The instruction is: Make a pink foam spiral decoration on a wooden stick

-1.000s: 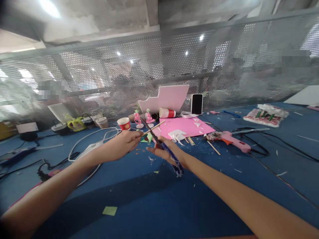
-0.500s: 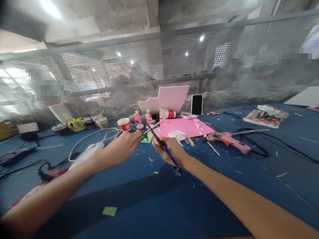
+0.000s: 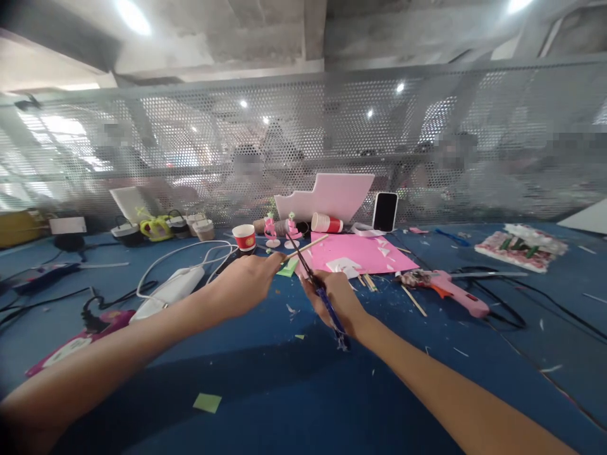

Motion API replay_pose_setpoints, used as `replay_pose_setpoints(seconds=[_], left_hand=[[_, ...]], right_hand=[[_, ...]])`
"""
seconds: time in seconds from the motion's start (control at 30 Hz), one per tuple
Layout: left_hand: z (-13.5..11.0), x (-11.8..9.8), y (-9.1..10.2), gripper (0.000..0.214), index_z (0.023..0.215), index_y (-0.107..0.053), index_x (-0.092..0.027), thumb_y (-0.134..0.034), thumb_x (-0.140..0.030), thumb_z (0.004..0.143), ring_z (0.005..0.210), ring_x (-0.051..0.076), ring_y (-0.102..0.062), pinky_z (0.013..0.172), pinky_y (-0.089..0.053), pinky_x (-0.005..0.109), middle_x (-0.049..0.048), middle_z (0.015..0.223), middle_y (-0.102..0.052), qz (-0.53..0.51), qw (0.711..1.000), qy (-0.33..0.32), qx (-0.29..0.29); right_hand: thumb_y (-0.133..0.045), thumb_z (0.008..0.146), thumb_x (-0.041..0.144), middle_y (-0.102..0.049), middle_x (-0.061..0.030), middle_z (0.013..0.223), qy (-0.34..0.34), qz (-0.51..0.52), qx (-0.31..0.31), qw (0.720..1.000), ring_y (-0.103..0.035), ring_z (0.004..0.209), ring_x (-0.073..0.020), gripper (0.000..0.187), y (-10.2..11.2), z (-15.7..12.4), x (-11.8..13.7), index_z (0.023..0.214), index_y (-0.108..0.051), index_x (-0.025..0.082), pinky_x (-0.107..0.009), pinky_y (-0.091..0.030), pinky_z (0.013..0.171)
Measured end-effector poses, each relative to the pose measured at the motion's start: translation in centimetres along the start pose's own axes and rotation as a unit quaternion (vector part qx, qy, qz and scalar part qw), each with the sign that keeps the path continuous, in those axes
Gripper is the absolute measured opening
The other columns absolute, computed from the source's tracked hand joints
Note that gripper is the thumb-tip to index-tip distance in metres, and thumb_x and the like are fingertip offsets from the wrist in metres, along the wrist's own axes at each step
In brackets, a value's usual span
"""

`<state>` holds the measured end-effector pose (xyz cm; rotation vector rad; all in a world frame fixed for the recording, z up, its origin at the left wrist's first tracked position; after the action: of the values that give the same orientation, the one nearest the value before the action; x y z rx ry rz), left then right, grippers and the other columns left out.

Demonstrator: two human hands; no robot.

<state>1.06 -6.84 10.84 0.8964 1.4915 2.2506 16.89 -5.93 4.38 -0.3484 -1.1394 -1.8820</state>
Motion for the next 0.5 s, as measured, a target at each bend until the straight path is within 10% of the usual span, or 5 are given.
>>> replay_pose_setpoints(seconds=[0.5], left_hand=[[0.5,1.2,0.0,0.033,0.112,-0.047,-0.007,-0.038,-0.007,0.080,0.069,0.025,-0.064,0.058,-0.045,0.033,0.0122,0.073,-0.064,-0.002,1.000,0.025,-0.018]], right_hand=[[-0.055,0.080,0.053,-0.042,0.0047,0.038,-0.109,0.171,0.046,0.978,-0.044,0.031,-0.0105,0.044,-1.2,-0.3,1.0,0.053,-0.044,0.020,-0.024,-0.040,0.036]])
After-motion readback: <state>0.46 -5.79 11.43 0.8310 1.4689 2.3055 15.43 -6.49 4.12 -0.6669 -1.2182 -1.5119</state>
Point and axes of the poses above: each hand's wrist, its own z-axis towards the middle knuckle, its own y-axis out of the back of the hand, x = y × z, the point moved 3 cm from there along z, towards the middle knuckle
